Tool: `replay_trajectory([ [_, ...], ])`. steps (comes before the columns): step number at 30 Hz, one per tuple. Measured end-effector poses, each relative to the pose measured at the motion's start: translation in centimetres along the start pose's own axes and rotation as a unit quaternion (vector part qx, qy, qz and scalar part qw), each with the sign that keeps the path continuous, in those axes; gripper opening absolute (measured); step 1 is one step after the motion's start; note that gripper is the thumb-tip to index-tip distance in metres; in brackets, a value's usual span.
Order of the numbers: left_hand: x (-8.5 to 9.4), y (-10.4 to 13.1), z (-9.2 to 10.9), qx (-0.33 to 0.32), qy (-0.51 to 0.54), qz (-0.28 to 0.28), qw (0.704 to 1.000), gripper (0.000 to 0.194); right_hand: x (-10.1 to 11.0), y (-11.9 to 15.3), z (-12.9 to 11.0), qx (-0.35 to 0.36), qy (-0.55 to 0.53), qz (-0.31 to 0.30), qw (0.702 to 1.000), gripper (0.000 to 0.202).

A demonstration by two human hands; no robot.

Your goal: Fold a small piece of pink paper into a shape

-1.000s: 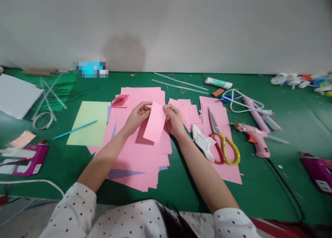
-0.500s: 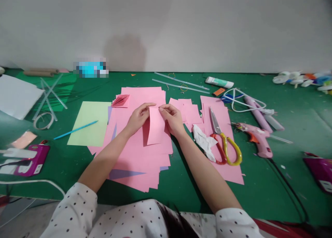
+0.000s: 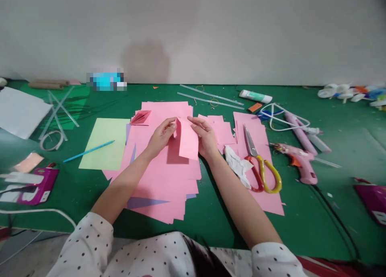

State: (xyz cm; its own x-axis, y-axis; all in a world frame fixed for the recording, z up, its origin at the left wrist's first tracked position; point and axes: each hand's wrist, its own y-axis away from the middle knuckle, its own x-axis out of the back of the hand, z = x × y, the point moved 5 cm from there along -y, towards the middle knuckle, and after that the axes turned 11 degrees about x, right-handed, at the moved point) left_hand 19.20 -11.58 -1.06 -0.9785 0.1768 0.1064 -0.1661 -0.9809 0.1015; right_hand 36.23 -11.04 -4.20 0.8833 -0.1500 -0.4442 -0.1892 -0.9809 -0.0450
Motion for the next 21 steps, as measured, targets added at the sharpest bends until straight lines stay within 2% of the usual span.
replay_trajectory([
  [5, 0.03, -0.29, -0.71, 0.015, 0.015, -0.007, 1.0, 0.038, 0.37, -0.57, 0.47, -0.013, -0.011, -0.008, 1.0, 0.024],
  [10, -0.14, -0.57, -0.97, 0.026, 0.047, -0.01, 0.999, 0.03, 0.46, -0.68, 0.8, -0.017, -0.069, 0.011, 0.997, 0.018],
  [16, -0.09, -0.48, -0.52, 0.022, 0.07, 0.001, 0.997, 0.023, -0.15, -0.06, 0.58, -0.027, -0.066, -0.001, 0.997, 0.027],
  [21, -0.17, -0.57, -0.71, 0.039, 0.101, -0.016, 0.994, 0.02, 0.15, -0.23, 0.82, -0.037, -0.036, 0.004, 0.999, 0.038],
])
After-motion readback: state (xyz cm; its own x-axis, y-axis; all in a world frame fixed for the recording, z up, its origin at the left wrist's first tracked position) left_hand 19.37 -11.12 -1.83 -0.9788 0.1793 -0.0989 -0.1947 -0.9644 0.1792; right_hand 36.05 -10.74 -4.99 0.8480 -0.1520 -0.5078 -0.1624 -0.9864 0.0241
